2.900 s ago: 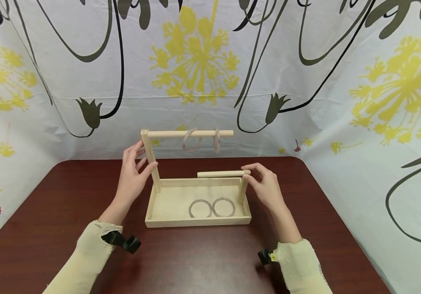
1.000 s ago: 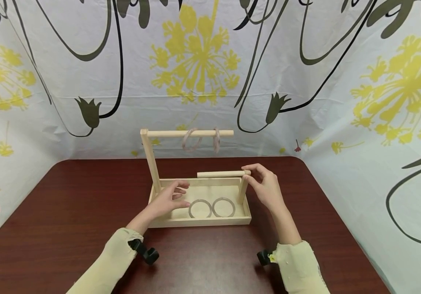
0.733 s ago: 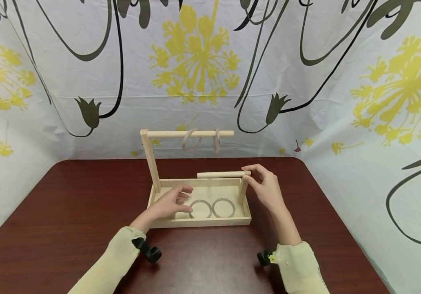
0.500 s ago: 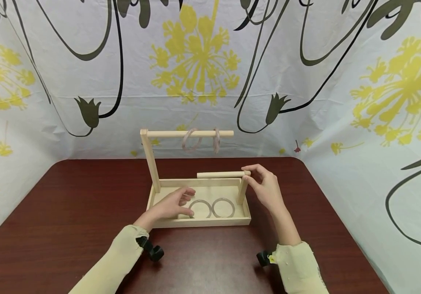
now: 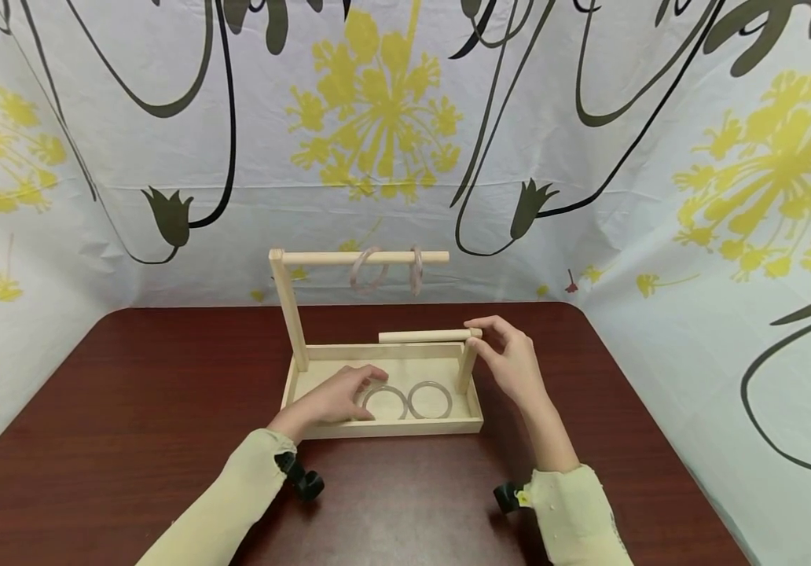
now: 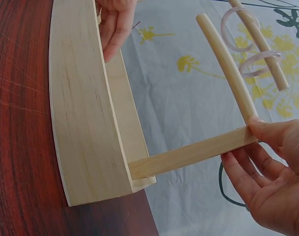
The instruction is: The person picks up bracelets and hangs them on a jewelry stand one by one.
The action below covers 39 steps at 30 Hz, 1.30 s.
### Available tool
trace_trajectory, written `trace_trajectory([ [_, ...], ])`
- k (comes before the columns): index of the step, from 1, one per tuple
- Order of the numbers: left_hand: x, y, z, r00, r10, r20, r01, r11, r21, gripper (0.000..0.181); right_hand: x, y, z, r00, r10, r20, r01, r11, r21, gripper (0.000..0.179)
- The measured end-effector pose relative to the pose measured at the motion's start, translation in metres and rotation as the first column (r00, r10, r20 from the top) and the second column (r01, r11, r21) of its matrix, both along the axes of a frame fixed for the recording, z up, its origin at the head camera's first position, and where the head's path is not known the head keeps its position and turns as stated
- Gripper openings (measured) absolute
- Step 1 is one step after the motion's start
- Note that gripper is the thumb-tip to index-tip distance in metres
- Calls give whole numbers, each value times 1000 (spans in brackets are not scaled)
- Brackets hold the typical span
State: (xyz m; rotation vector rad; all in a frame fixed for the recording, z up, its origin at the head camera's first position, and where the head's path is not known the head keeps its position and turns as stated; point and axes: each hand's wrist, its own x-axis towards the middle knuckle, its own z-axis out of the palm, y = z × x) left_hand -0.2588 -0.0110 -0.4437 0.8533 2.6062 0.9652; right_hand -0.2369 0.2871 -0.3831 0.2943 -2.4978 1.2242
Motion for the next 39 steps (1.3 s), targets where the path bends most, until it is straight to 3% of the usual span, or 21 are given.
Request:
trace_trajectory([
  [12,-2,-4,-4,998,-44,-37,43,999,-22,54,0,-2,-1,1000,11,15,-11,1000,-20,24],
  [20,-2,-12,-4,999,19,46,-22,997,72,57,0,-1,0,1000,22,5,-22,999,-41,25],
  [23,-1,-16,-1,998,35,50,-41,992,118,58,0,-1,0,1000,25,6,-24,999,-45,25],
  [27,-1,-19,3,997,52,49,-60,980,189,58,0,0,0,1000,23,11,-23,999,-44,25],
  [35,1,-26,6,979,120,165,-167,937,306,57,0,0,0,1000,22,12,-22,999,-42,25],
  [39,0,-30,8,972,117,206,-185,917,353,58,0,0,0,1000,18,12,-18,999,-39,25],
])
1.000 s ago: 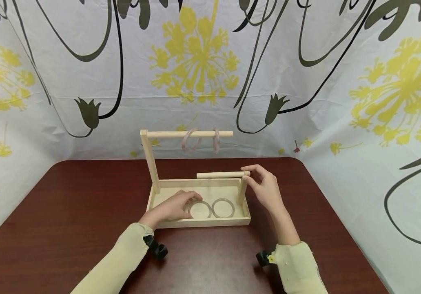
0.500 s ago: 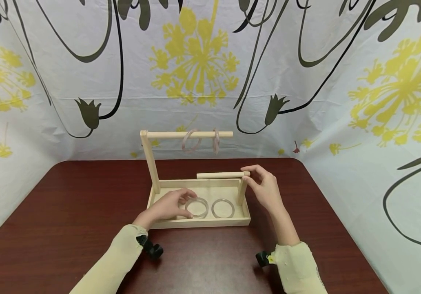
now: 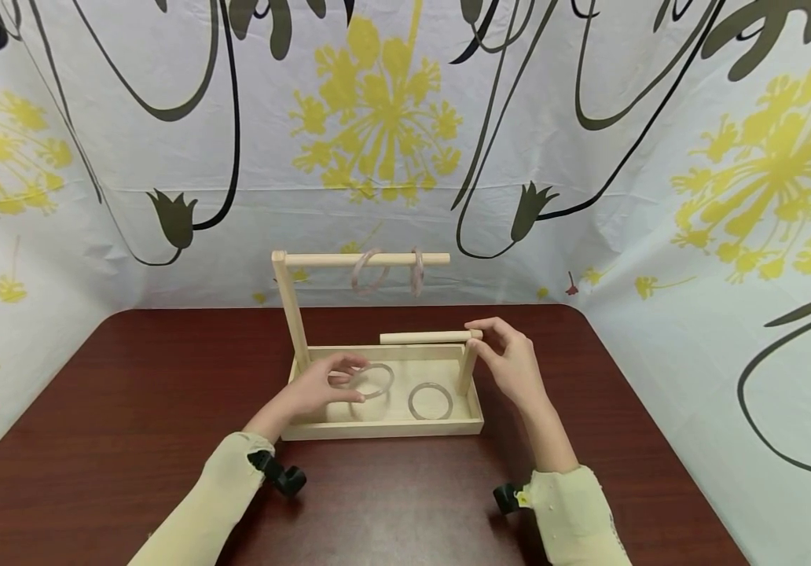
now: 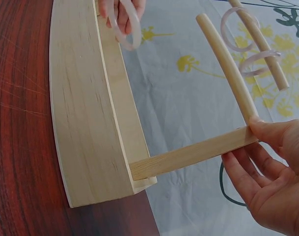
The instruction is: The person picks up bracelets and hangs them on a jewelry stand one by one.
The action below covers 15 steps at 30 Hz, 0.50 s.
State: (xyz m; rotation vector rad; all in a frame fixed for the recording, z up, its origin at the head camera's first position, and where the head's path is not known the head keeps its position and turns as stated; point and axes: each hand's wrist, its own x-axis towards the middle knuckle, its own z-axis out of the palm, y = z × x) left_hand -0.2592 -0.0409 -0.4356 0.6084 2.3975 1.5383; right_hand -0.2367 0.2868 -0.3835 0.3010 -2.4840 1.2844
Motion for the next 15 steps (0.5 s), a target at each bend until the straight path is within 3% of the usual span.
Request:
trace_trajectory([
  [6,-2,-6,2,999,-17,29,15,997,76,59,0,0,1,1000,-2,-2,2,1000,5,25],
  [15,-3,-14,5,1000,-2,24,-1,993,116,55,1,-1,2,1000,-14,4,14,1000,20,25],
])
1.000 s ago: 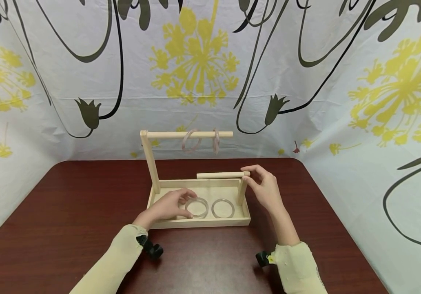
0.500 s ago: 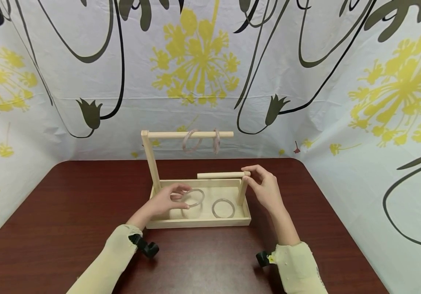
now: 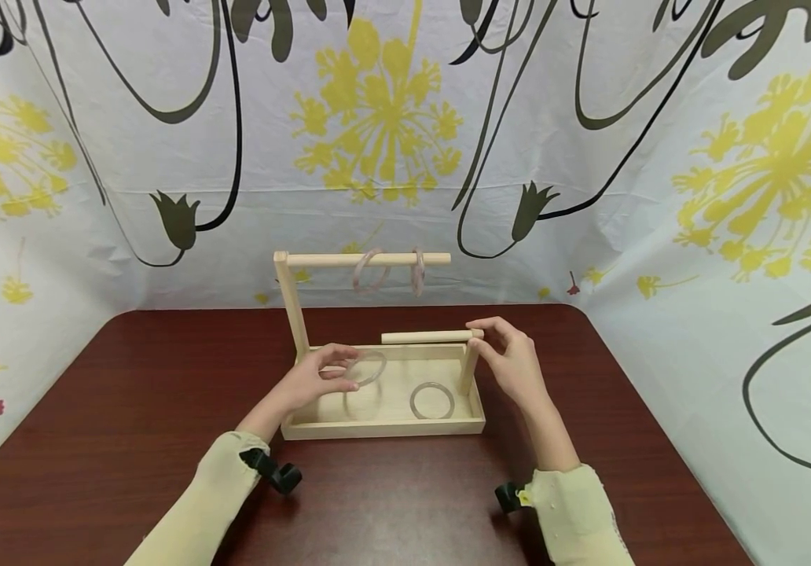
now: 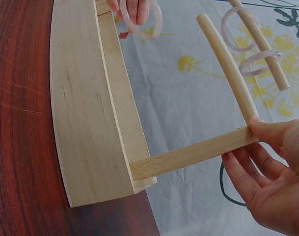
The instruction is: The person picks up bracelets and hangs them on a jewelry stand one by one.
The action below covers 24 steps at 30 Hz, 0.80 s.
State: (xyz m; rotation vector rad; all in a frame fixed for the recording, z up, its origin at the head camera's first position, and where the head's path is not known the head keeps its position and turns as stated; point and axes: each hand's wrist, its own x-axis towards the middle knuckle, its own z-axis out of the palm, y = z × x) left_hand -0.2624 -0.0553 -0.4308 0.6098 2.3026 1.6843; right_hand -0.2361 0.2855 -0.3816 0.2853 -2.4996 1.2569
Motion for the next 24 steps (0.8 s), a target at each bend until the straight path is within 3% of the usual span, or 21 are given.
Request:
trace_trajectory([
  [14,0,-3,4,995,93,45,-95,994,47,52,0,-1,0,1000,3,-7,-4,1000,-21,27],
  [24,0,-5,6,992,127,21,-128,990,67,50,0,-1,-1,1000,10,-11,-10,1000,-15,26],
])
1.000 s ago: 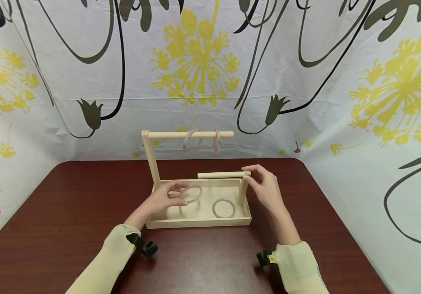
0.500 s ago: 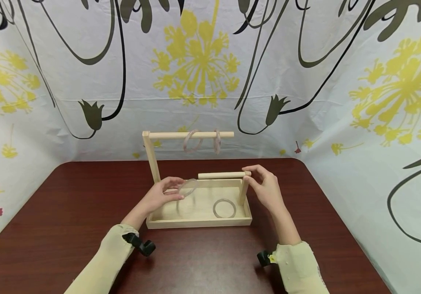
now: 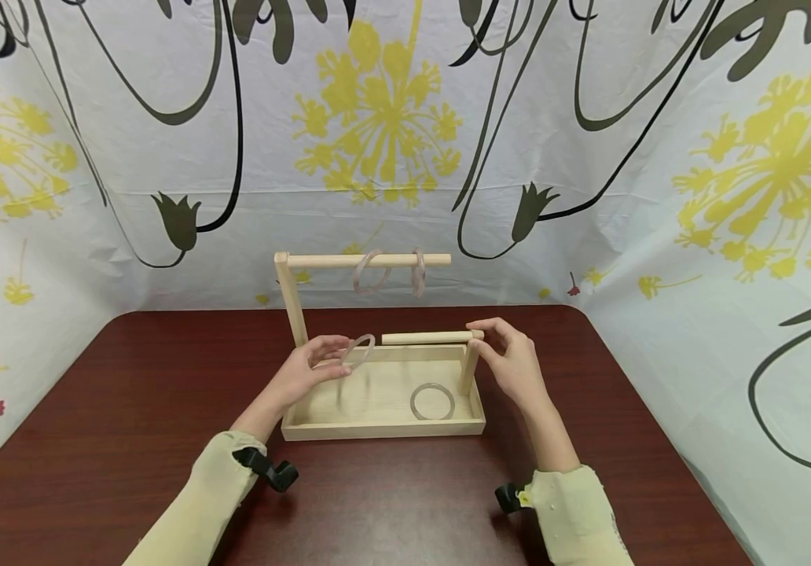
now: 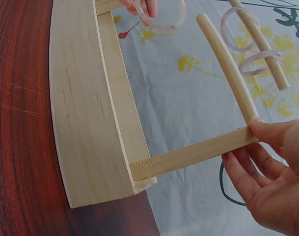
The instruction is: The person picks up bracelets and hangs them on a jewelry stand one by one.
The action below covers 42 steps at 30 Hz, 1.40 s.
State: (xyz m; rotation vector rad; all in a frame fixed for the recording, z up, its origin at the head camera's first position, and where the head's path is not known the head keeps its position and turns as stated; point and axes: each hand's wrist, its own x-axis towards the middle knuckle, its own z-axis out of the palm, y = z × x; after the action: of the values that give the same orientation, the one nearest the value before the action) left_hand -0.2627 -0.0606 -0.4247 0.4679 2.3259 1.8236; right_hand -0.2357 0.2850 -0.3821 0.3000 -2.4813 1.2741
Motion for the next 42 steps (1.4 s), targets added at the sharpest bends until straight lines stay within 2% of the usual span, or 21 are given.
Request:
trace_trajectory([
  [18,-1,3,5,1000,-5,7,4,998,63,53,1,0,0,1000,5,7,-5,1000,-23,27],
  [42,-4,15,12,999,-50,-9,51,992,117,54,3,-1,2,1000,14,6,-14,999,-29,27],
])
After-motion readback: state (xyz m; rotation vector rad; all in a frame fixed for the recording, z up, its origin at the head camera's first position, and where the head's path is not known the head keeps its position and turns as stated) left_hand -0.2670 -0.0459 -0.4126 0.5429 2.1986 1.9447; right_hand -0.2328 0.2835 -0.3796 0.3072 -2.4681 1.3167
